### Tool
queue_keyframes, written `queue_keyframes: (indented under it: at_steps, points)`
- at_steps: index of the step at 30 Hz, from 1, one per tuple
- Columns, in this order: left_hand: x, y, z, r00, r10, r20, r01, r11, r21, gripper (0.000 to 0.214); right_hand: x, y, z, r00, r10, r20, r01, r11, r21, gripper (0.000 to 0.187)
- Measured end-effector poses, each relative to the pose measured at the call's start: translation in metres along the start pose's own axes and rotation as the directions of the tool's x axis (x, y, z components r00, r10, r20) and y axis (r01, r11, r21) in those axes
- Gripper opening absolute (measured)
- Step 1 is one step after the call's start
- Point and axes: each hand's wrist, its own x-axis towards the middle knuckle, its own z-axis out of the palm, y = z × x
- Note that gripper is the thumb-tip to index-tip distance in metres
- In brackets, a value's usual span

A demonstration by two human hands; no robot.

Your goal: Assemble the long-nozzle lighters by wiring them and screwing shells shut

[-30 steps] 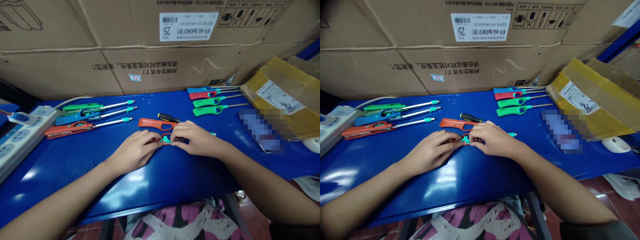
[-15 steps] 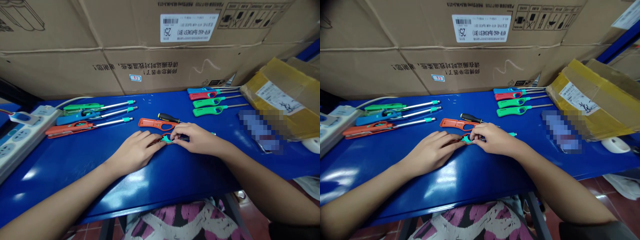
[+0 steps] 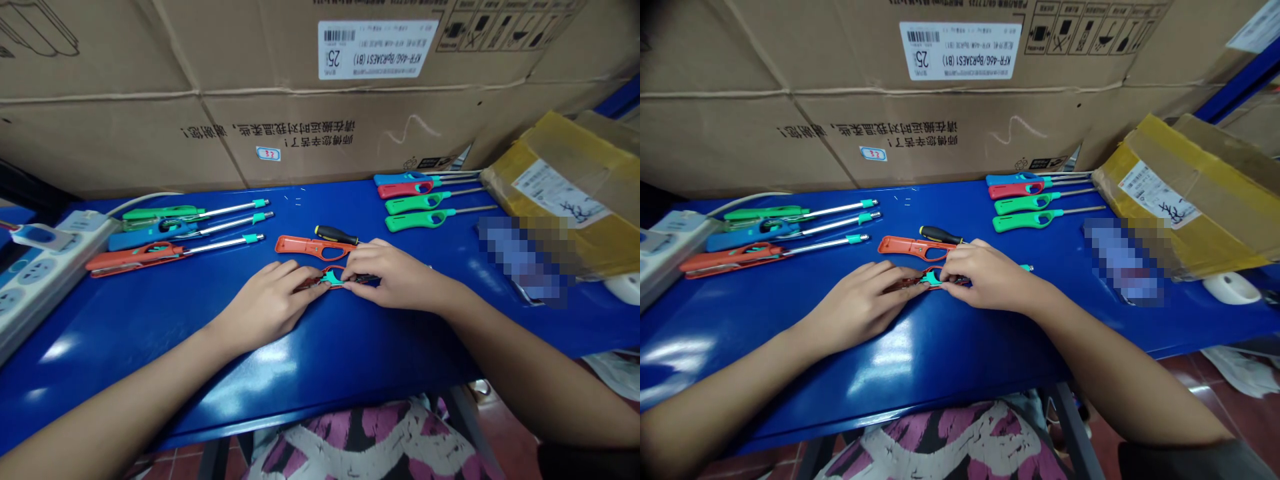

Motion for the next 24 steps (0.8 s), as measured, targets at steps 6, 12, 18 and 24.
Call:
queue_keyframes:
  at_steps: [6, 12, 18, 24]
  points:
    - [0.001, 0.003, 0.0, 1.0, 0.017, 0.011, -0.017, 0.998, 0.064, 0.031, 0.0, 0.0, 0.0, 0.999, 0.031, -0.009, -0.031, 0.999, 0.007, 0.012]
    - [0.0, 0.005, 0.0, 0.999, 0.005, 0.046, -0.011, 0.993, 0.116, 0.032, -0.001, 0.002, -0.012, 0.992, 0.13, -0.001, -0.128, 0.979, 0.16, 0.014]
    - [-0.002, 0.004, -0.001, 0.998, -0.006, 0.065, 0.0, 0.996, 0.091, 0.034, -0.004, 0.008, -0.018, 0.953, 0.289, 0.094, -0.3, 0.944, 0.141, 0.007]
    - [-0.003, 0.004, -0.004, 0.995, -0.019, 0.102, 0.016, 0.999, 0.03, 0.04, 0.0, 0.009, -0.013, 0.916, 0.381, 0.121, -0.397, 0.904, 0.159, 0.012]
